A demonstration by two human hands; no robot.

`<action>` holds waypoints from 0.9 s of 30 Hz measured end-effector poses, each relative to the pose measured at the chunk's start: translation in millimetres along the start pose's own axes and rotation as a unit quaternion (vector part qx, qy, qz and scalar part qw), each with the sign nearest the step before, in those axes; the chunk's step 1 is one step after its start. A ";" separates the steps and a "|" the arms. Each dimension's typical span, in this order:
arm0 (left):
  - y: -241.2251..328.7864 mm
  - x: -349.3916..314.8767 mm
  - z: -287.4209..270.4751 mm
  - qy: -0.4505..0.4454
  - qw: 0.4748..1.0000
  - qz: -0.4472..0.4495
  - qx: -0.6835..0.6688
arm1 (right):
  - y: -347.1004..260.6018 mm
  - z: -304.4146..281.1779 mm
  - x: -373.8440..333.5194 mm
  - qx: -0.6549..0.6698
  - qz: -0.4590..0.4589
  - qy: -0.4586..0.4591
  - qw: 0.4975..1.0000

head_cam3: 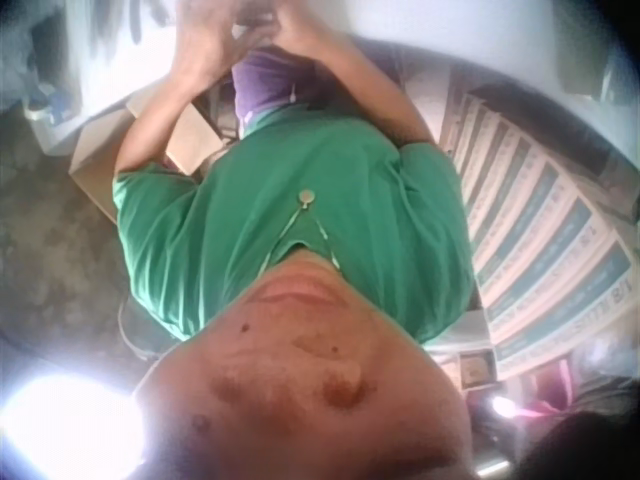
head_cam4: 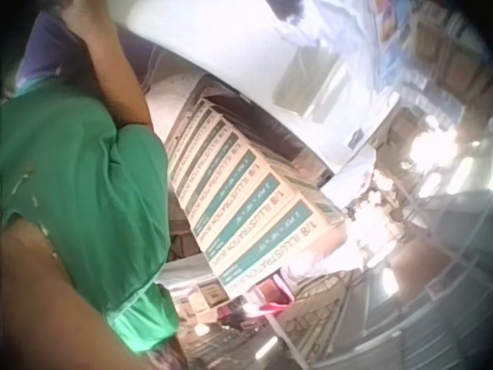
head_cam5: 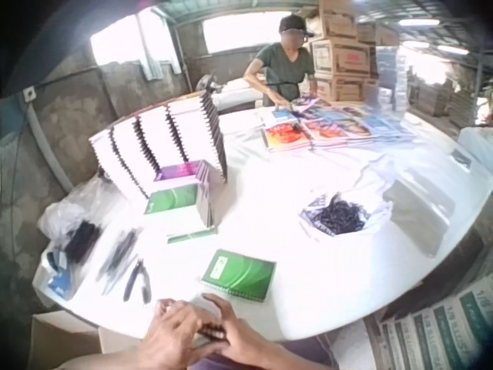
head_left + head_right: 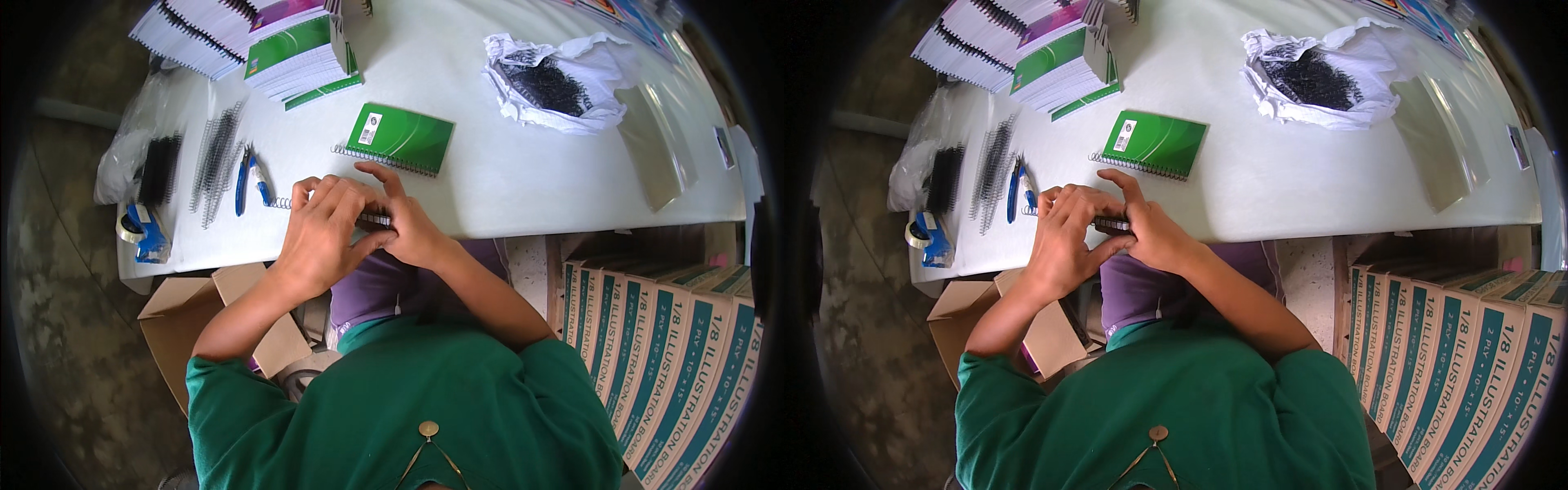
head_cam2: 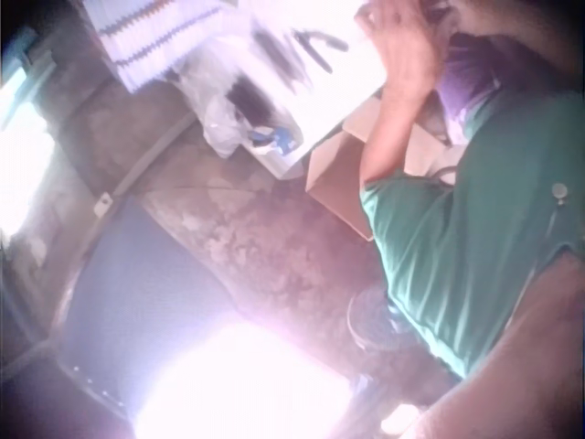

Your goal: The person takes green booklets from a cardboard box and assembles them by hand, inserting a metal spiral binding through the pre-punched holes of each booklet one at a time on a white table.

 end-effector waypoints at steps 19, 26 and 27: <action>13.7 10.2 -5.7 -0.039 0.994 0.072 0.078 | -7.8 -6.3 3.8 -0.071 -0.025 0.020 0.997; 12.5 10.7 -33.9 0.157 0.985 0.018 0.071 | -26.8 -35.0 -1.2 -0.043 -0.094 0.117 0.988; -3.3 5.4 -36.8 0.240 0.970 -0.046 0.016 | -32.2 -47.0 -1.2 -0.031 -0.118 0.155 0.980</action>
Point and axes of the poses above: each hand's wrist, its own x-axis towards the middle knuckle, its own z-axis out of the palm, y = z × x, the point moved 8 cm from there along x, towards the middle knuckle, and after that the axes turned 4 degrees about -x, right-handed, at the moved point
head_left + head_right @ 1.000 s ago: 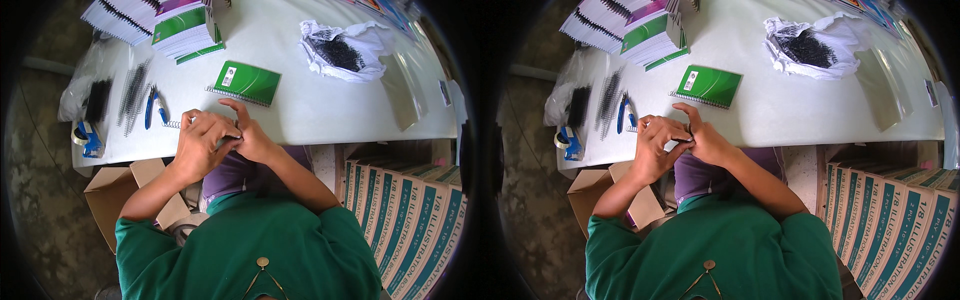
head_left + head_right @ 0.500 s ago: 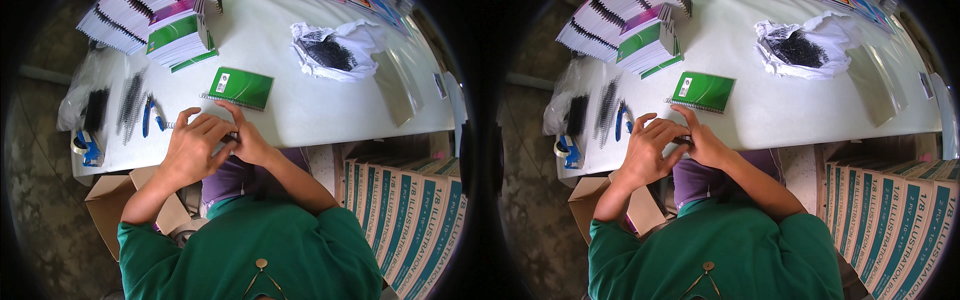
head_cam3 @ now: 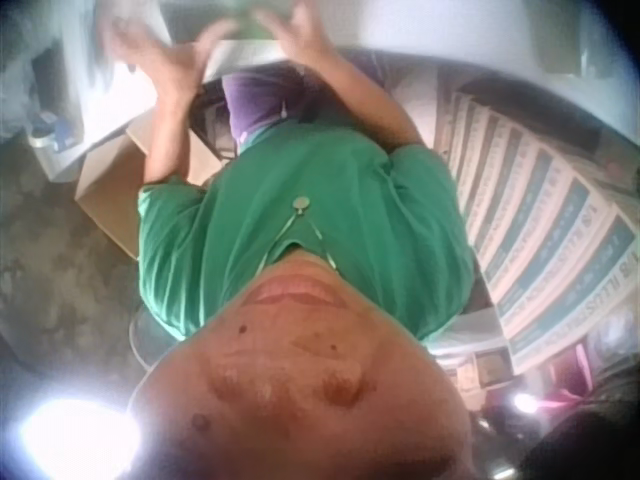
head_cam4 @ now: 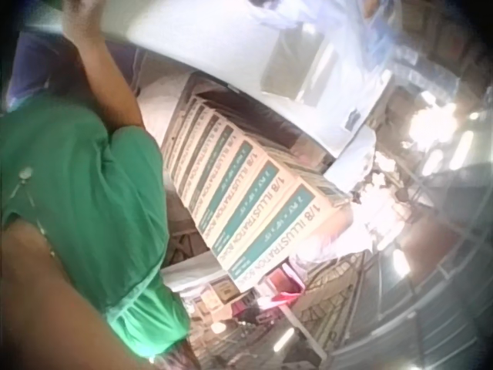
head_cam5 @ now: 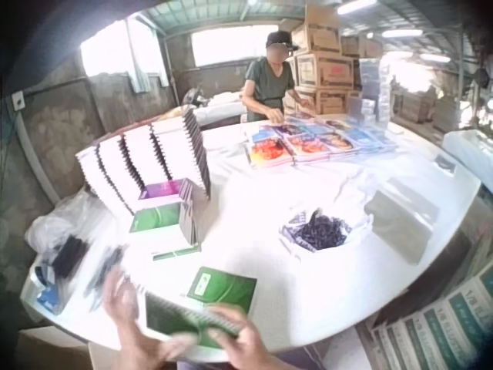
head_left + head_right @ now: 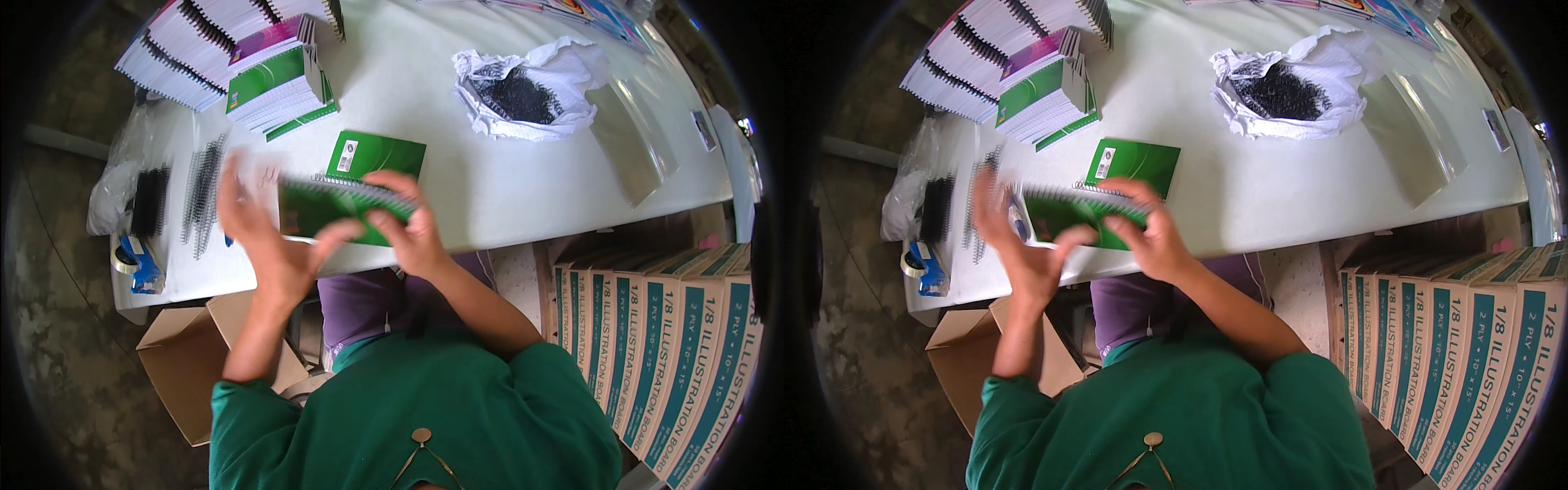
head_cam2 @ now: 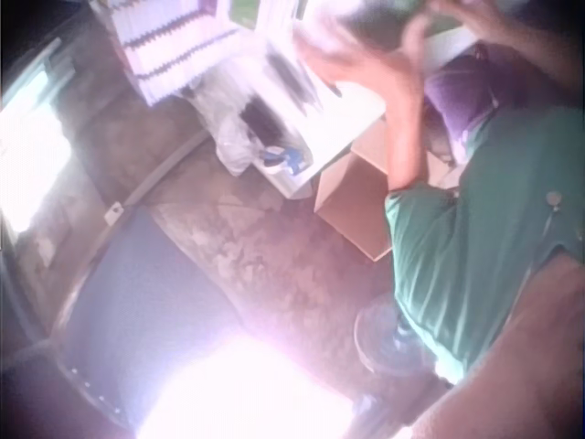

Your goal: The person takes green booklets from a cardboard box and assembles them by hand, inserting a metal spiral binding through the pre-punched holes of each booklet one at a time on a white table.

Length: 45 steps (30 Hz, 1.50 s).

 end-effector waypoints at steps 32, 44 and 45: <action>-79.7 -1.2 106.2 -0.080 0.989 -0.124 -0.012 | 34.5 -87.8 21.5 -0.415 0.109 0.124 0.895; -123.1 83.6 28.0 -0.004 0.960 0.056 0.273 | 13.3 -76.4 8.8 -0.066 0.114 0.142 0.981; -97.4 72.5 28.3 -0.027 0.952 0.085 0.292 | 26.8 -64.5 4.1 0.118 0.207 0.112 0.965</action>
Point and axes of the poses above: each hand's wrist, its own x-axis towards the middle knuckle, its own z-axis out of the palm, y = z × x, the point moved 8 cm from there along x, towards the middle knuckle, and after that the axes turned 4 degrees about -x, right-handed, at the moved point
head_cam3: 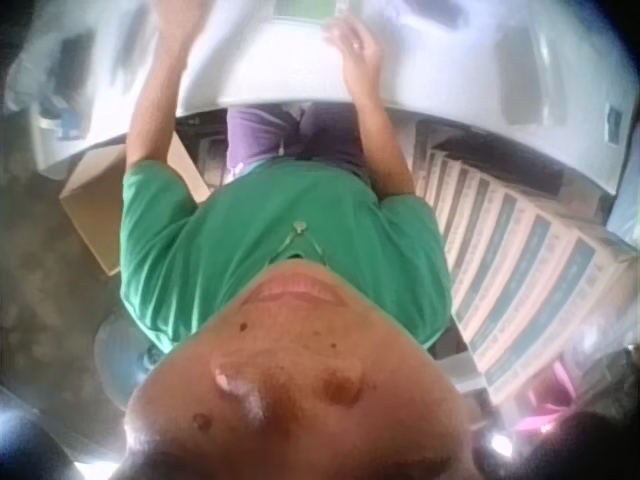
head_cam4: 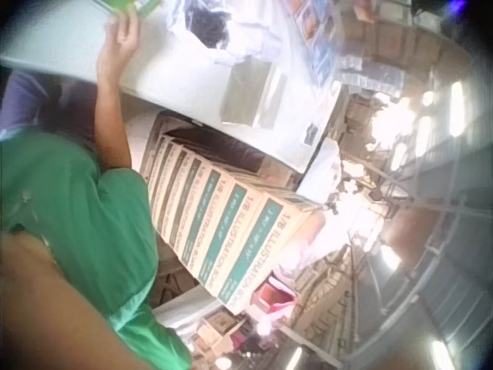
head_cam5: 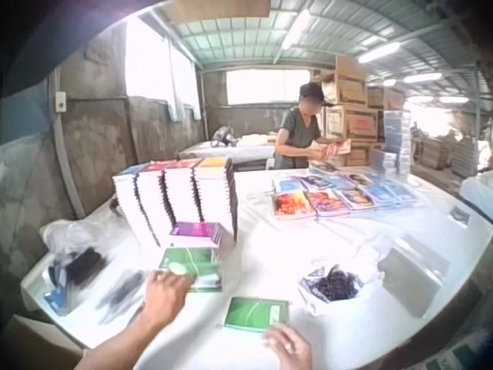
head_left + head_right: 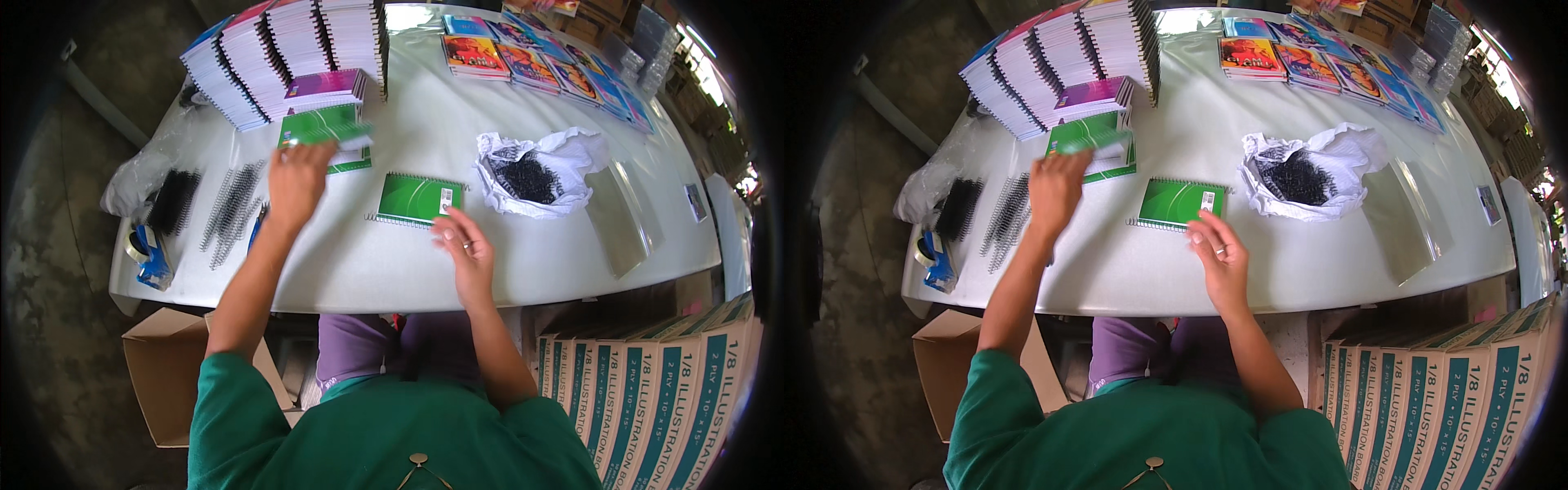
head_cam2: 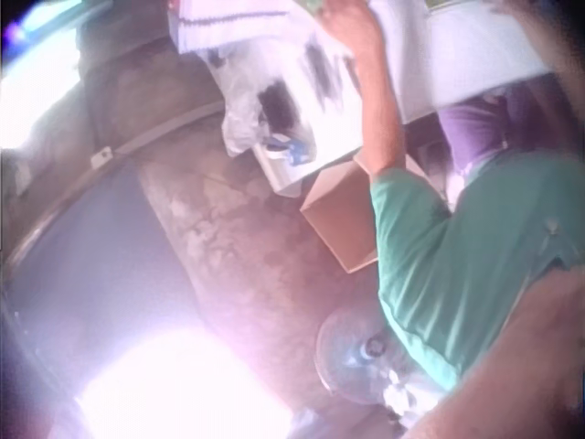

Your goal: The person takes green booklets from a cardboard box and assembles them by hand, inserting a metal spiral binding through the pre-punched holes of each booklet one at a time on a white table.

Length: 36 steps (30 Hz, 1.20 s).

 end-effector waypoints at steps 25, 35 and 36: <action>-47.6 -88.2 -17.7 -0.137 0.837 -0.239 -0.473 | 10.0 52.1 -3.3 -0.173 -0.065 -0.233 0.955; 4.4 -112.1 7.1 -0.268 0.765 -0.257 -0.526 | 13.8 48.8 -2.3 -0.186 -0.072 -0.215 0.956; 3.1 -114.9 10.1 -0.274 0.756 -0.280 -0.525 | 13.9 49.6 -2.5 -0.187 -0.076 -0.215 0.956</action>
Point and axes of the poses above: each hand's wrist, its own x-axis towards the middle knuckle, its own z-axis out of the palm, y = z × x, the point moved 8 cm from there along x, towards the middle knuckle, and after that the axes turned 4 degrees about -x, right-handed, at the moved point
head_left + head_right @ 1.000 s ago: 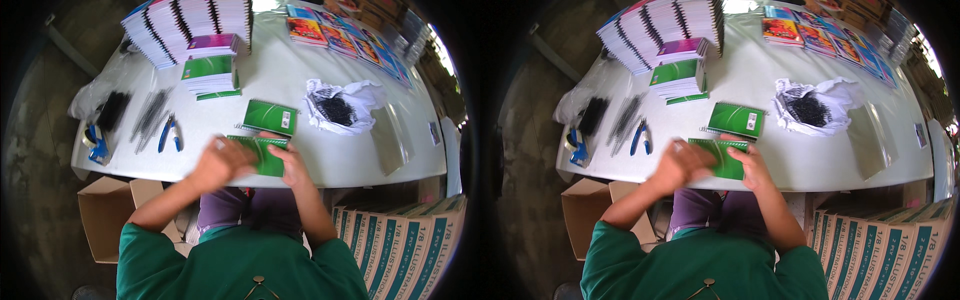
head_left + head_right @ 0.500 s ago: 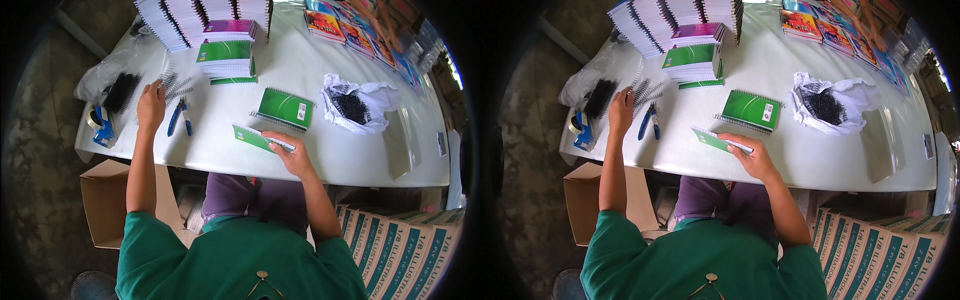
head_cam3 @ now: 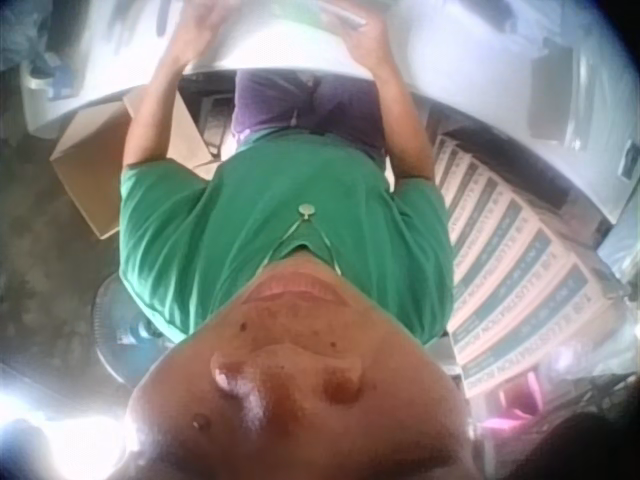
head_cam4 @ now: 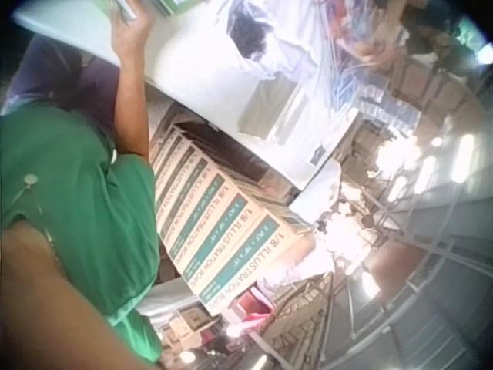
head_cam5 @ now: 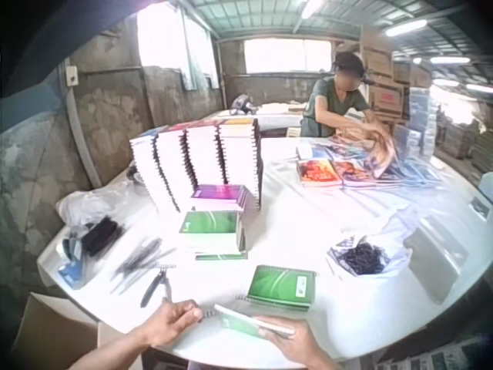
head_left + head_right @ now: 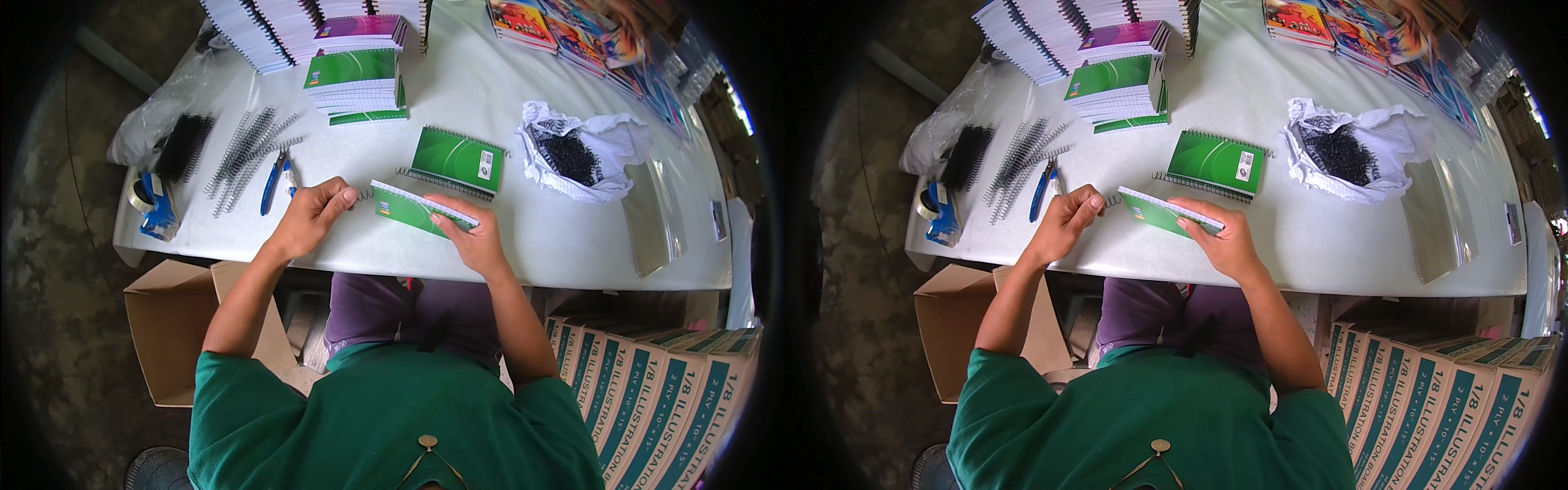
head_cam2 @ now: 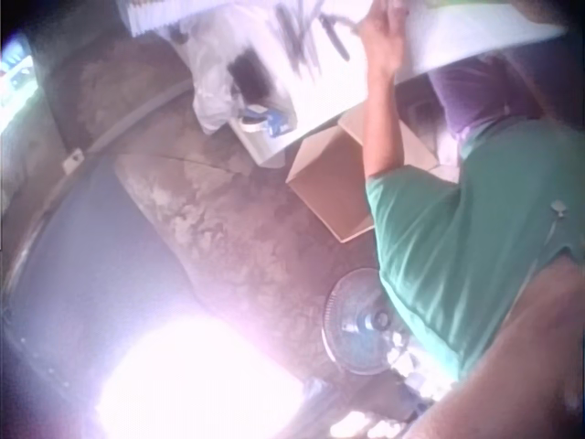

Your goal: The person takes green booklets from a cardboard box and assembles them by hand, inserting a metal spiral binding through the pre-punched holes of each booklet one at a time on a white table.

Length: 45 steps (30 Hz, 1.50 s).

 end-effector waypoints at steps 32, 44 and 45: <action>-66.8 -87.2 108.5 0.060 0.780 0.291 0.551 | -24.3 49.6 -45.2 -0.148 -0.111 0.033 0.982; -36.8 -77.1 56.1 0.190 0.741 0.467 0.444 | -36.1 66.0 -49.0 -0.171 -0.200 0.013 0.965; -39.7 -69.0 53.6 0.198 0.766 0.445 0.420 | -38.1 68.3 -49.4 -0.170 -0.211 0.007 0.963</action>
Point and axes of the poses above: each hand's wrist, its own x-axis towards the middle knuckle, its own z-axis out of the palm, y = z × x, the point moved 8 cm from there along x, towards the middle knuckle, and after that the axes turned 4 degrees about -x, right-handed, at the moved point
